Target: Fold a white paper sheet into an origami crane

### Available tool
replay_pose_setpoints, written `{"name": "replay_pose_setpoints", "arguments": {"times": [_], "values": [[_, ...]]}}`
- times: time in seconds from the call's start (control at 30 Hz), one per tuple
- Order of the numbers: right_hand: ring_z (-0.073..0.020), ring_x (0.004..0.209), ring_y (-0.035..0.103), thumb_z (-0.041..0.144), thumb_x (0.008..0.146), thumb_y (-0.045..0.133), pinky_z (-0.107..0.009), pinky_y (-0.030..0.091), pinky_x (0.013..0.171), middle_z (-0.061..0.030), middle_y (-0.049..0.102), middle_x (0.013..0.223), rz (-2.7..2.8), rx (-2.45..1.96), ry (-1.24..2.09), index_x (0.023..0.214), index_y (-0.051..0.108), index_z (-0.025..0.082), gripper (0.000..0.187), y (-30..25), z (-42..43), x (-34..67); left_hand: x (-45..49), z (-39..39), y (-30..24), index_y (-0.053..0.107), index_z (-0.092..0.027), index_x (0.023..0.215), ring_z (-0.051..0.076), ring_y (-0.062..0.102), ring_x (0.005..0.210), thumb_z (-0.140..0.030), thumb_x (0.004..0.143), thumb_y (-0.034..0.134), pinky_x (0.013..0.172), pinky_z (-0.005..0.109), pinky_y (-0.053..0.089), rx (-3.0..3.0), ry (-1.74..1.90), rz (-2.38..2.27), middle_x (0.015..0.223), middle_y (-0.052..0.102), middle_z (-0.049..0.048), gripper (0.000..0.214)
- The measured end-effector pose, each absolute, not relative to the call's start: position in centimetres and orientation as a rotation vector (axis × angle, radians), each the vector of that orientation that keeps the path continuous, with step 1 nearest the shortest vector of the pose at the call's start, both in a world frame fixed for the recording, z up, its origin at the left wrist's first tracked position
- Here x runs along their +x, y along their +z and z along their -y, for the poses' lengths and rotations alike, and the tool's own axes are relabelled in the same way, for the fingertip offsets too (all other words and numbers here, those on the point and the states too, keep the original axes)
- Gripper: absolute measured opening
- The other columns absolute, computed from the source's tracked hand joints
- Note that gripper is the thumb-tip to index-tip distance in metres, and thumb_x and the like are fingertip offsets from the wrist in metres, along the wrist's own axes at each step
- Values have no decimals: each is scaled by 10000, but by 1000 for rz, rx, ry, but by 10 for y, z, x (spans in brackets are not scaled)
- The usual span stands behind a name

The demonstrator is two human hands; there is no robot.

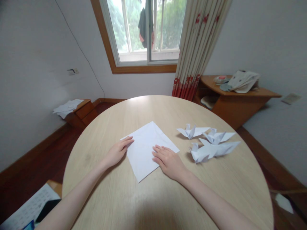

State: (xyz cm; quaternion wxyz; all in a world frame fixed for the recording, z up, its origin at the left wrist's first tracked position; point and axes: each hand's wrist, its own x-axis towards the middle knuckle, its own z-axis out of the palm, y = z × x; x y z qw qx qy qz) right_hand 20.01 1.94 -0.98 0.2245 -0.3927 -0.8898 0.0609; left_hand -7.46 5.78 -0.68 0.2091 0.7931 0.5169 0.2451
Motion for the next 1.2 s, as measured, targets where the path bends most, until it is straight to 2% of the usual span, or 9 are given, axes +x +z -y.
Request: {"name": "replay_pose_setpoints", "arguments": {"times": [0.13,0.23,0.33,0.43,0.7,0.8,1.0,1.07,1.2], "values": [[-242,1267,497,275,977,394,-485,435,1033,-108,581,1320,2436,-1176,126,1269,584,175,362,-12,-20,200,-74,-55,1,612,-202,1221,210,498,1268,-173,918,396,1114,436,313,2355,572,-1458,1363,546,73,374],[-253,1312,440,316,975,388,-502,398,1056,-123,516,1381,2480,-1232,88,1332,528,175,408,-13,-20,200,-74,-53,10,618,-211,1214,220,535,1229,-342,937,471,1126,464,262,2418,502,-1455,1329,576,86,340],[-269,1357,368,393,970,389,-510,351,1084,-125,442,1441,2564,-1262,63,1381,472,177,472,-12,-19,200,-75,-52,16,600,-203,1239,251,518,1246,-549,808,623,1134,462,231,2472,455,-1424,1349,552,121,553],[-294,1379,319,476,958,388,-518,315,1099,-143,389,1473,2621,-1287,36,1409,433,167,549,-11,-17,200,-78,-50,19,575,-212,1272,268,507,1255,-641,666,706,1133,452,225,2532,414,-1383,1365,533,134,754],[-397,1415,117,612,815,570,-639,213,1083,-106,187,1563,2697,-1221,123,1435,352,365,702,-2,-13,200,-76,-49,14,602,-240,1254,276,532,1221,-669,718,630,1111,451,253,2662,367,-1391,1362,537,129,687],[-386,1424,71,680,746,592,-660,138,1096,-105,195,1560,2779,-1113,244,1453,322,330,834,4,-12,201,-74,-48,13,605,-241,1252,273,552,1195,-660,747,590,1109,450,261,2716,340,-1394,1351,548,129,656],[-301,1426,183,702,682,637,-547,113,1159,-160,241,1535,2777,-879,475,1490,235,178,1044,6,-14,201,-70,-49,11,603,-227,1252,239,555,1196,-611,856,432,1082,432,308,2819,265,-1416,1336,562,126,578],[-279,1421,213,657,723,642,-508,147,1167,-153,260,1529,2757,-894,510,1493,224,165,1004,5,-14,202,-70,-49,10,619,-242,1230,224,575,1167,-596,887,375,1069,418,326,2843,284,-1430,1318,583,107,550],[-195,1398,288,318,961,449,-454,216,1168,-60,350,1502,2713,-890,530,1477,274,235,551,3,-17,202,-67,-48,10,633,-230,1211,218,575,1163,-555,935,316,1045,398,353,2845,294,-1449,1294,602,108,532]]}}
